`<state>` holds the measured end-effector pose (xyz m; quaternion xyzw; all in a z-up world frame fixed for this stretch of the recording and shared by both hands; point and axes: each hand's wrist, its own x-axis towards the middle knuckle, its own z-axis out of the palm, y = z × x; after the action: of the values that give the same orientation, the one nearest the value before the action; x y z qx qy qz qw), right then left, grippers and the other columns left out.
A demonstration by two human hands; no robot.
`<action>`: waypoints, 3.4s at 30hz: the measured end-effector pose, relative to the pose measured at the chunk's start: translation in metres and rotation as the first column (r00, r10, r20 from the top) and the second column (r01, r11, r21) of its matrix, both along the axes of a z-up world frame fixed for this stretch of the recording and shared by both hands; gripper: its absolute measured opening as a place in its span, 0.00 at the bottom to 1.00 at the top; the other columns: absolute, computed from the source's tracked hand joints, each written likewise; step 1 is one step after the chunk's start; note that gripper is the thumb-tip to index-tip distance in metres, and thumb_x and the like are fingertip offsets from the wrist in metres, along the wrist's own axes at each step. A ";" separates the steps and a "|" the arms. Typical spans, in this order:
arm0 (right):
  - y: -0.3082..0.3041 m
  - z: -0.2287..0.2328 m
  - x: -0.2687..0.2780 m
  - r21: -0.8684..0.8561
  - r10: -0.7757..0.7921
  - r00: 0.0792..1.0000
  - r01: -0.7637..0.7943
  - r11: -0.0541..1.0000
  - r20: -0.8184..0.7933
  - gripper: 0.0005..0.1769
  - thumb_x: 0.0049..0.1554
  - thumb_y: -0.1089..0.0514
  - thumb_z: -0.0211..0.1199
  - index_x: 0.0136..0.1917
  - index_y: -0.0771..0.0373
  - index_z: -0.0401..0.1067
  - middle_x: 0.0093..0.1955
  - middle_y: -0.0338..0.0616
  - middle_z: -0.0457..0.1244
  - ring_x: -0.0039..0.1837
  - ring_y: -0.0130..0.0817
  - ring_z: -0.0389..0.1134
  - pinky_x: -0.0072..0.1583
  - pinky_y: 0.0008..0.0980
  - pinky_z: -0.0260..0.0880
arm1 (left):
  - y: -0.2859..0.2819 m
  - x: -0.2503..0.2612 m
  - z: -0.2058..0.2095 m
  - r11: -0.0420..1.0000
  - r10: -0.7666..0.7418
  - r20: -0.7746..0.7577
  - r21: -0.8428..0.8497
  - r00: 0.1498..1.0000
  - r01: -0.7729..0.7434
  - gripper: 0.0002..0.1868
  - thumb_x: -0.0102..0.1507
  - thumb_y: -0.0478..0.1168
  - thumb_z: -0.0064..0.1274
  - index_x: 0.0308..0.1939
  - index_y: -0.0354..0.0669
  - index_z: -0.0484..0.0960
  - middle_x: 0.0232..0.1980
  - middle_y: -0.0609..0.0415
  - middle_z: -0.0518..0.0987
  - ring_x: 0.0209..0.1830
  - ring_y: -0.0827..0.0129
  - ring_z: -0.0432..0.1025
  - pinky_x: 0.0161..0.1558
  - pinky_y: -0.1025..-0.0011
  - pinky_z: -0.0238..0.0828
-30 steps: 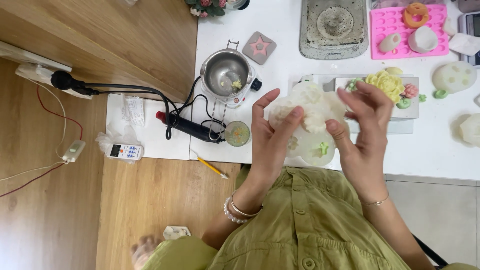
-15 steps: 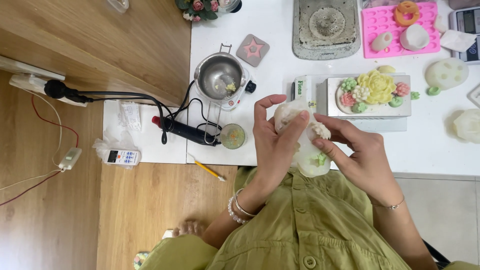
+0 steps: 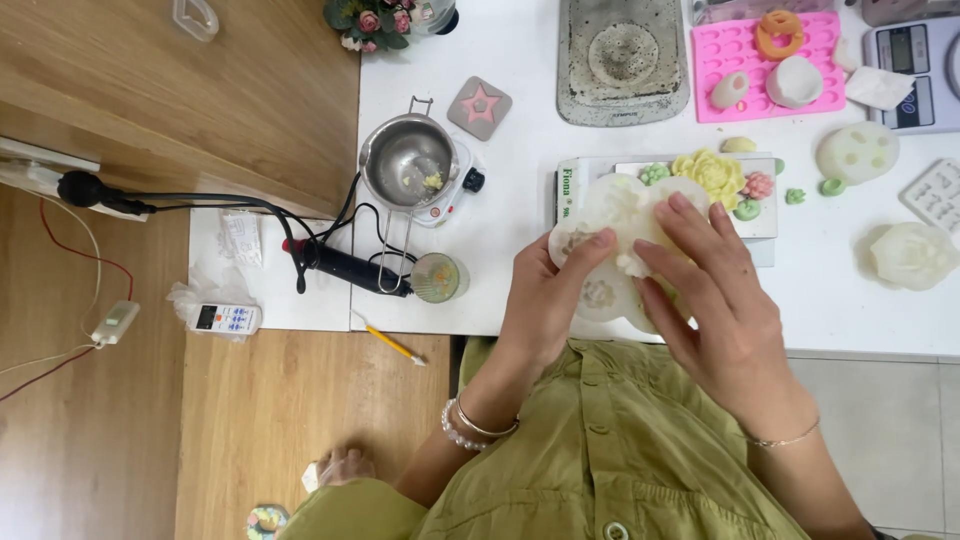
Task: Unmolding wax flower decorations and arranging them on a candle base to create a floral display.
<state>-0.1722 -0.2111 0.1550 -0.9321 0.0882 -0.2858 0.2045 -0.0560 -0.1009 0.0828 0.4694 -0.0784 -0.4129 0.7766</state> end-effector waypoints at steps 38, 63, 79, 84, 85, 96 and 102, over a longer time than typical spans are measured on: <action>-0.178 -0.085 -0.193 0.970 -0.347 0.927 -0.197 -0.139 0.139 0.13 0.68 0.60 0.59 0.60 0.73 0.71 0.52 0.58 0.70 0.55 0.54 0.74 0.54 0.45 0.77 | -0.255 -0.227 -0.301 0.763 -0.316 -0.101 0.564 0.943 0.316 0.34 0.59 0.46 0.65 0.63 0.32 0.69 0.57 0.41 0.79 0.55 0.54 0.77 0.53 0.58 0.76; -0.099 0.002 -0.085 0.915 -0.255 0.896 -0.289 0.282 0.362 0.12 0.64 0.73 0.65 0.59 0.79 0.68 0.51 0.61 0.70 0.52 0.40 0.76 0.58 0.35 0.80 | -0.068 -0.036 0.124 0.996 -0.006 0.927 0.039 0.374 -0.082 0.08 0.67 0.38 0.66 0.47 0.47 0.83 0.43 0.62 0.82 0.45 0.75 0.78 0.47 0.76 0.75; -0.033 0.026 -0.035 0.845 -0.395 0.875 -0.030 0.533 0.281 0.17 0.59 0.74 0.73 0.57 0.75 0.68 0.52 0.52 0.70 0.55 0.29 0.74 0.58 0.22 0.78 | -0.035 0.003 0.124 0.993 -0.024 0.945 0.059 0.326 -0.098 0.06 0.66 0.40 0.66 0.43 0.48 0.84 0.40 0.63 0.83 0.41 0.72 0.78 0.45 0.75 0.75; -0.034 0.025 -0.030 0.858 -0.394 0.868 -0.066 0.509 0.301 0.18 0.59 0.75 0.71 0.59 0.74 0.68 0.52 0.53 0.69 0.54 0.31 0.75 0.56 0.22 0.77 | -0.035 0.007 0.126 0.993 -0.051 0.936 0.085 0.347 -0.084 0.05 0.66 0.40 0.66 0.42 0.48 0.84 0.39 0.63 0.83 0.40 0.73 0.78 0.45 0.75 0.76; -0.033 0.023 -0.030 0.857 -0.396 0.867 -0.064 0.511 0.301 0.18 0.59 0.75 0.71 0.59 0.74 0.68 0.52 0.53 0.69 0.54 0.31 0.75 0.56 0.22 0.77 | -0.035 0.007 0.126 0.993 -0.051 0.936 0.084 0.348 -0.081 0.05 0.66 0.40 0.66 0.42 0.48 0.84 0.39 0.63 0.83 0.40 0.73 0.78 0.45 0.75 0.76; -0.049 0.018 -0.030 0.931 -0.364 0.874 -0.223 0.290 0.323 0.16 0.59 0.76 0.68 0.60 0.76 0.69 0.51 0.56 0.70 0.52 0.33 0.75 0.56 0.23 0.77 | -0.042 0.005 0.124 0.989 -0.065 0.898 0.115 0.435 -0.088 0.06 0.64 0.39 0.66 0.43 0.47 0.85 0.38 0.62 0.84 0.39 0.76 0.79 0.43 0.77 0.77; -0.058 0.008 -0.038 0.864 -0.306 0.916 -0.078 0.497 0.258 0.14 0.63 0.78 0.68 0.60 0.79 0.67 0.55 0.57 0.69 0.57 0.33 0.74 0.58 0.22 0.76 | -0.051 -0.001 0.122 0.983 -0.072 0.891 0.141 0.449 -0.121 0.06 0.63 0.38 0.65 0.43 0.47 0.85 0.39 0.62 0.84 0.38 0.76 0.79 0.42 0.76 0.78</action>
<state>-0.2098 -0.2687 0.1627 -0.6232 0.2399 -0.3909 0.6335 -0.0569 -0.1521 0.2052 0.6866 -0.4290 -0.0990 0.5786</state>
